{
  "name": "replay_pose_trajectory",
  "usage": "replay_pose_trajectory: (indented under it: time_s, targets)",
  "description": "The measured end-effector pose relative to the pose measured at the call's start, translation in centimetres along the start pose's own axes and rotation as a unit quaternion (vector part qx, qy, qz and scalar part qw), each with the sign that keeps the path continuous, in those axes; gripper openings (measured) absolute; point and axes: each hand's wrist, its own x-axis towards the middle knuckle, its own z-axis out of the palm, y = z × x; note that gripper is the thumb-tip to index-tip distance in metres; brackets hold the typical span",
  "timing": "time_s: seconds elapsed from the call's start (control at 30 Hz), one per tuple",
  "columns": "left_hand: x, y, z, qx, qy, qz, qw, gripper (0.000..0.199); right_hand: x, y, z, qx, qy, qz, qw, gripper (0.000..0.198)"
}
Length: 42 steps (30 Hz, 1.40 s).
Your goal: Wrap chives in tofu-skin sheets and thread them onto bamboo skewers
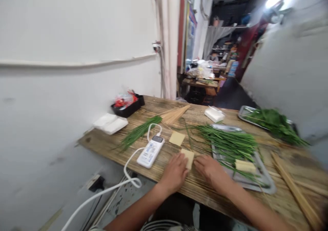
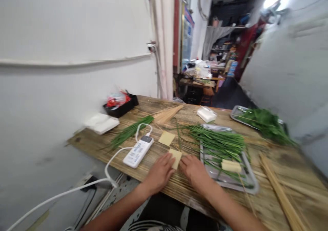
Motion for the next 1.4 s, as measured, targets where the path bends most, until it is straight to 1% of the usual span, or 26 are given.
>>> replay_pose_trajectory:
  time_s: [0.03, 0.1, 0.13, 0.17, 0.2, 0.27, 0.37, 0.43, 0.53, 0.67, 0.9, 1.07, 1.23, 1.4]
  targets:
    - [-0.4, 0.0, 0.2, -0.001, 0.001, -0.001, 1.000, 0.039, -0.5, 1.3, -1.3, -0.005, -0.018, 0.021, 1.000, 0.022]
    - [-0.6, -0.3, 0.8, -0.010, 0.020, 0.005, 1.000, 0.035, -1.7, 5.0, -4.0, -0.023, -0.048, 0.110, 0.993, 0.027]
    - [-0.6, -0.6, 1.0, -0.015, 0.032, 0.012, 0.999, 0.033, -2.4, 7.0, -5.2, -0.040, -0.059, 0.169, 0.983, 0.028]
    - [-0.5, -0.8, 1.2, -0.019, 0.043, 0.020, 0.999, 0.032, -3.2, 9.1, -6.2, -0.069, -0.073, 0.232, 0.967, 0.028]
    - [-0.5, -0.9, 1.3, -0.020, 0.052, 0.029, 0.998, 0.030, -3.9, 11.0, -7.0, -0.100, -0.096, 0.292, 0.946, 0.028]
    - [-0.6, -1.0, 1.2, -0.021, 0.066, 0.041, 0.997, 0.028, -5.2, 14.2, -7.8, -0.120, -0.113, 0.335, 0.928, 0.027]
    - [-0.8, -0.9, 1.0, -0.026, 0.082, 0.041, 0.995, 0.025, -6.2, 16.9, -7.2, -0.132, -0.130, 0.351, 0.918, 0.021]
    - [-1.0, -0.9, 0.9, -0.032, 0.091, 0.034, 0.995, 0.024, -6.3, 17.5, -6.2, -0.137, -0.138, 0.351, 0.916, 0.019]
    - [-1.0, -0.9, 0.9, -0.035, 0.094, 0.035, 0.994, 0.025, -6.2, 17.7, -4.9, -0.138, -0.145, 0.343, 0.918, 0.019]
    - [-1.0, -1.0, 1.0, -0.032, 0.104, 0.040, 0.993, 0.025, -6.0, 18.1, -4.2, -0.138, -0.153, 0.337, 0.919, 0.018]
    - [-1.0, -1.0, 1.1, -0.032, 0.109, 0.036, 0.993, 0.028, -5.8, 19.0, -4.2, -0.137, -0.164, 0.326, 0.921, 0.019]
    - [-1.1, -1.0, 1.1, -0.025, 0.124, 0.044, 0.991, 0.027, -5.7, 18.9, -4.4, -0.144, -0.172, 0.317, 0.921, 0.022]
    - [-1.1, -1.0, 1.1, -0.016, 0.129, 0.056, 0.990, 0.027, -5.4, 18.7, -4.2, -0.153, -0.189, 0.318, 0.916, 0.022]
    - [-1.1, -1.0, 1.2, -0.009, 0.128, 0.060, 0.990, 0.026, -5.2, 18.8, -5.0, -0.164, -0.186, 0.317, 0.915, 0.027]
